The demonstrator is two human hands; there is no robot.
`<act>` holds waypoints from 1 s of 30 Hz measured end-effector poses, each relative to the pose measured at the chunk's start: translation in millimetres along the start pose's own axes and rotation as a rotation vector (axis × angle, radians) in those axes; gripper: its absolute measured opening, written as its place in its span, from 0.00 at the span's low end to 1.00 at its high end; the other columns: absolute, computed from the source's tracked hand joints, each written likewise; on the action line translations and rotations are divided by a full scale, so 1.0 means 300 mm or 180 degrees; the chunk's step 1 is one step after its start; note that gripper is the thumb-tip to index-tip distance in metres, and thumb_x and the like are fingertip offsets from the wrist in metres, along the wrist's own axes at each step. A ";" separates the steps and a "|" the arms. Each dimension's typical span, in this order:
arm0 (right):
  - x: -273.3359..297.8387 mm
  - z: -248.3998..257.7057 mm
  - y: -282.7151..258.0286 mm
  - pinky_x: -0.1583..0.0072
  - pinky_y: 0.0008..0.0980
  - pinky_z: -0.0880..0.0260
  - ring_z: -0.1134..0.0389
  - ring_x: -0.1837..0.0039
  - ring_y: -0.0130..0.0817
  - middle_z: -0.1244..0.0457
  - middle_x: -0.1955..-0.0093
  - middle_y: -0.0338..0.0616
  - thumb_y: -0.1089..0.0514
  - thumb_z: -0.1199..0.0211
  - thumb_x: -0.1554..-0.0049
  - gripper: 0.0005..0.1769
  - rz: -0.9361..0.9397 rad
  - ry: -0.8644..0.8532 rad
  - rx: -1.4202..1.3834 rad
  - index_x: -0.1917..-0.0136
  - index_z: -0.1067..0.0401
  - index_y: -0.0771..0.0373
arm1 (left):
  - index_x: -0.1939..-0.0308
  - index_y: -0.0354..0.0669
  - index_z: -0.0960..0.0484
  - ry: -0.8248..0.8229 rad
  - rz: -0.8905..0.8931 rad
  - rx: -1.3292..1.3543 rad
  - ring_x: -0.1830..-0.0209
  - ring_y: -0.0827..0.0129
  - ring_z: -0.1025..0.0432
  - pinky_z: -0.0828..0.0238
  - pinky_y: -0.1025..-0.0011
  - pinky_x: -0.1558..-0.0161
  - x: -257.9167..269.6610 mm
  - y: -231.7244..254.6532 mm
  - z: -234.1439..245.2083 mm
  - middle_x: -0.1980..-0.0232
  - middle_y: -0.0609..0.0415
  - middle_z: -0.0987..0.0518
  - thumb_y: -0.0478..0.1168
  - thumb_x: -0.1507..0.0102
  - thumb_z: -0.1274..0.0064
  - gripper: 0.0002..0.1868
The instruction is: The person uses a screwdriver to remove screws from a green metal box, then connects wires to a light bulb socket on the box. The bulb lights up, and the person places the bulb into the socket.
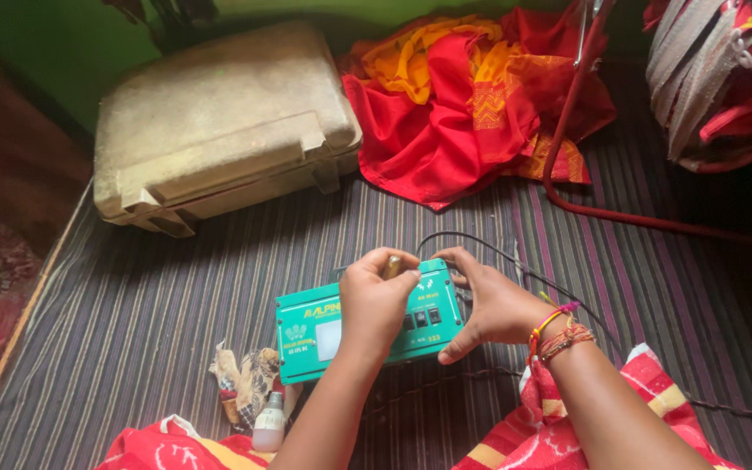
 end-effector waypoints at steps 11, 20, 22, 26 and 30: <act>0.008 0.002 0.016 0.28 0.42 0.38 0.41 0.22 0.48 0.41 0.25 0.50 0.54 0.13 0.80 0.72 0.0086 0.0060 0.0008 0.26 0.47 0.56 | 0.57 0.44 0.14 -0.0168 -0.0629 -0.0960 0.63 0.59 0.17 0.22 0.65 0.59 -0.057 0.070 -0.077 0.64 0.45 0.15 0.39 0.44 0.41 0.12; 0.010 -0.006 0.025 0.28 0.42 0.37 0.42 0.22 0.49 0.40 0.26 0.51 0.52 0.13 0.79 0.72 0.0157 0.0066 -0.0024 0.26 0.47 0.56 | 0.65 0.39 0.13 -0.0357 -0.1064 -0.1404 0.61 0.52 0.21 0.25 0.59 0.56 -0.073 0.038 -0.107 0.61 0.43 0.16 0.36 0.46 0.38 0.07; 0.007 -0.002 0.022 0.28 0.42 0.38 0.43 0.22 0.50 0.43 0.24 0.50 0.53 0.12 0.79 0.73 0.0216 0.0069 -0.0060 0.26 0.48 0.57 | 0.65 0.38 0.13 -0.0436 -0.1089 -0.1575 0.59 0.50 0.22 0.25 0.58 0.54 -0.081 0.035 -0.114 0.61 0.42 0.17 0.36 0.46 0.38 0.08; 0.007 -0.005 0.021 0.28 0.42 0.38 0.42 0.22 0.49 0.40 0.27 0.51 0.53 0.13 0.79 0.73 0.0108 0.0055 0.0018 0.25 0.48 0.56 | 0.62 0.39 0.13 -0.0566 -0.0752 -0.1897 0.57 0.48 0.22 0.25 0.56 0.52 -0.099 0.026 -0.116 0.59 0.41 0.17 0.39 0.46 0.37 0.11; 0.007 -0.003 0.021 0.28 0.42 0.38 0.42 0.22 0.49 0.40 0.26 0.51 0.53 0.13 0.79 0.73 0.0110 0.0062 0.0009 0.25 0.49 0.57 | 0.64 0.38 0.13 -0.0524 -0.1040 -0.2089 0.58 0.46 0.22 0.26 0.54 0.53 -0.107 0.060 -0.128 0.60 0.39 0.17 0.41 0.47 0.35 0.12</act>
Point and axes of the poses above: each hand's wrist, its own x-axis away from the middle knuckle, its own z-axis out of the back of the hand, y = z × x, the point moved 5 cm from there along -x, towards the middle knuckle
